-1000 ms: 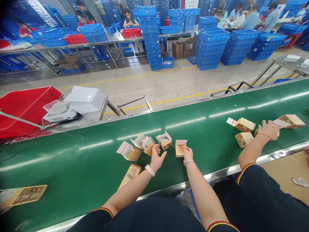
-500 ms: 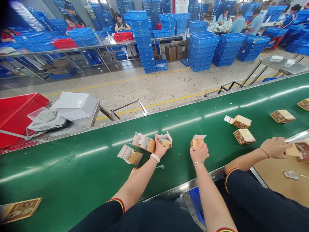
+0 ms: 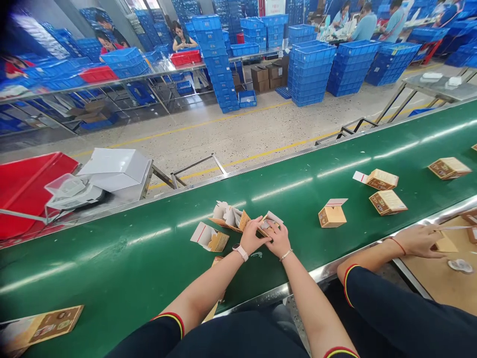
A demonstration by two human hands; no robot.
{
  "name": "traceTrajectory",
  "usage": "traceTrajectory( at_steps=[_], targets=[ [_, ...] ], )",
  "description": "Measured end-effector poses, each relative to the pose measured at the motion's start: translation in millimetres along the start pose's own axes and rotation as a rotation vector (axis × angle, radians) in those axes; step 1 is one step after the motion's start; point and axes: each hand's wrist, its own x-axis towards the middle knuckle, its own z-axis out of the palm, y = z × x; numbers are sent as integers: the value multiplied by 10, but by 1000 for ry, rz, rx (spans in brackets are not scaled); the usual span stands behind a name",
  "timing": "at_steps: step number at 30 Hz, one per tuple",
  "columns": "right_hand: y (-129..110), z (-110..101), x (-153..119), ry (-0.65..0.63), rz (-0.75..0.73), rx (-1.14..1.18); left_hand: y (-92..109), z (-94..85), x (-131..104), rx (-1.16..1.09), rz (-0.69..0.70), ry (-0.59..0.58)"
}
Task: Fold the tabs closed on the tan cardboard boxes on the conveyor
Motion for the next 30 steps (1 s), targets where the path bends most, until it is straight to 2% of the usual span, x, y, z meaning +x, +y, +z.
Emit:
traceTrajectory(
  at_steps=[3, 6, 10, 14, 17, 20, 22, 25, 28, 30],
  targets=[
    [183, -59, 101, 102, -17, 139, -69, -55, 63, -41, 52, -79],
    [263, -96, 59, 160, 49, 234, -105, -9, 61, -6, 19, -152],
    [265, -157, -51, 40, 38, 345, -92, 75, 20, 60, 54, -251],
    [285, -302, -34, -68, -14, 400, -9, 91, 50, 101, 98, -274],
    [275, -368, 2, -38, 144, 454, 101, 101, 132, 137, 77, -250],
    [218, -341, -1, 161, 328, 491, 201, 128, 219, 125, 31, -228],
    [184, -292, -14, 282, 451, 479, 234, 159, 269, 2, -21, -254],
    [196, -213, -24, 415, 687, 425, 234, 245, 351, -368, -201, -221],
    [285, -145, -20, 471, 830, 396, 225, 385, 456, -560, -367, -121],
    [360, -109, -13, 473, 878, 404, 235, 487, 526, -577, -413, -126]
  ],
)
